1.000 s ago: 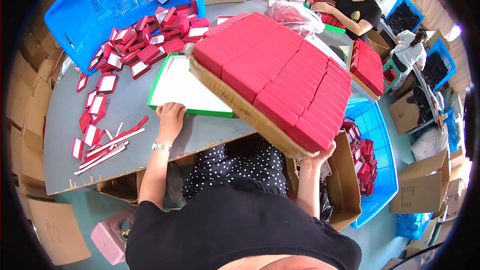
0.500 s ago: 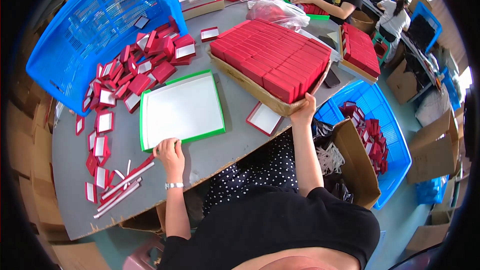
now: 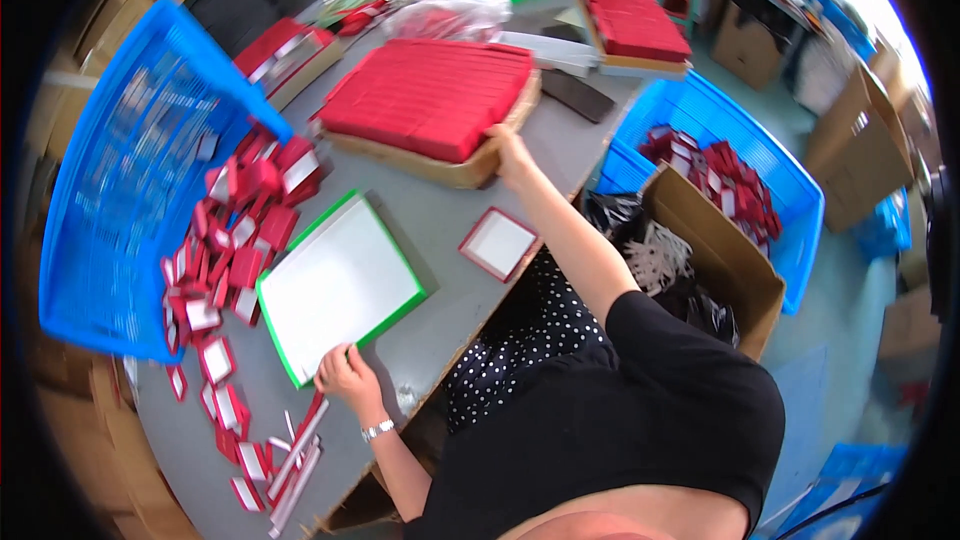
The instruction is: Packing small red jewelry boxes with pink ribbons.
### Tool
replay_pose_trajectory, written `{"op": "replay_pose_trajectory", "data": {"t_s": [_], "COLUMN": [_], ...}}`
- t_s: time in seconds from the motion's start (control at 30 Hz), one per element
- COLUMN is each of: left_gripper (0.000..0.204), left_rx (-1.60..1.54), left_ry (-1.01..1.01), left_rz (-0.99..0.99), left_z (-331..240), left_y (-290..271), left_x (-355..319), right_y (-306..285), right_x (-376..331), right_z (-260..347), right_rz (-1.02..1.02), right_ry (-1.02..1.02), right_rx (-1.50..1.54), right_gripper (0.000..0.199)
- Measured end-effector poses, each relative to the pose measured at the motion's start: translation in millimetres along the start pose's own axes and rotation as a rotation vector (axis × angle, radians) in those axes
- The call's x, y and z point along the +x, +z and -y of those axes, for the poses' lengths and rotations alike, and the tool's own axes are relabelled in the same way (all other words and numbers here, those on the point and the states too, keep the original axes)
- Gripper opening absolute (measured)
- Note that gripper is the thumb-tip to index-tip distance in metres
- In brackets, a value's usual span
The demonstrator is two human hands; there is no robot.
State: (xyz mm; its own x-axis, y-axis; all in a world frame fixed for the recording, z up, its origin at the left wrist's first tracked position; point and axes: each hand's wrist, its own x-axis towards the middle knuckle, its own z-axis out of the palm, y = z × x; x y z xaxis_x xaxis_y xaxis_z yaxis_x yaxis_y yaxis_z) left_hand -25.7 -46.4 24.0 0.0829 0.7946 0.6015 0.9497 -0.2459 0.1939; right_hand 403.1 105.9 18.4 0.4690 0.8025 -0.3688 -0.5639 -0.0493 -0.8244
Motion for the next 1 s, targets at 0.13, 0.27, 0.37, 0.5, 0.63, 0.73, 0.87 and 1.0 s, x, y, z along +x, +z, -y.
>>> {"op": "replay_pose_trajectory", "data": {"t_s": [0.13, 0.27, 0.37, 0.5, 0.63, 0.73, 0.87, 1.0], "left_gripper": [0.015, 0.019, 0.021, 0.024, 0.024, 0.025, 0.025, 0.024], "left_rx": [0.011, 0.097, 0.1, 0.127, 0.144, 0.148, 0.17, 0.173], "left_ry": [0.04, 0.044, 0.057, 0.062, 0.07, 0.075, 0.073, 0.067], "left_rz": [-0.012, -0.008, 0.007, 0.027, 0.023, 0.019, 0.014, 0.006], "left_z": [0, 7, 3, 3, 6, 9, 5, 4], "left_y": [4, -1, 2, 7, 8, 7, 10, 11], "left_x": [-1, -6, -2, -2, -5, -6, -4, -5], "right_y": [-9, -25, -54, -61, -62, -60, -64, -63], "right_x": [-24, -66, -78, -77, -77, -78, -82, -77], "right_z": [33, 26, -7, -11, -9, -7, -2, -2], "right_rz": [0.013, 0.059, 0.075, 0.143, 0.17, 0.204, 0.196, 0.215], "right_ry": [-0.147, -0.446, -0.895, -1.026, -0.896, -0.888, -0.908, -0.936], "right_rx": [-0.975, -1.086, -0.962, -1.079, -1.034, -1.02, -0.982, -1.028], "right_gripper": [0.065, 0.045, 0.021, 0.015, 0.013, 0.012, 0.01, 0.01]}}
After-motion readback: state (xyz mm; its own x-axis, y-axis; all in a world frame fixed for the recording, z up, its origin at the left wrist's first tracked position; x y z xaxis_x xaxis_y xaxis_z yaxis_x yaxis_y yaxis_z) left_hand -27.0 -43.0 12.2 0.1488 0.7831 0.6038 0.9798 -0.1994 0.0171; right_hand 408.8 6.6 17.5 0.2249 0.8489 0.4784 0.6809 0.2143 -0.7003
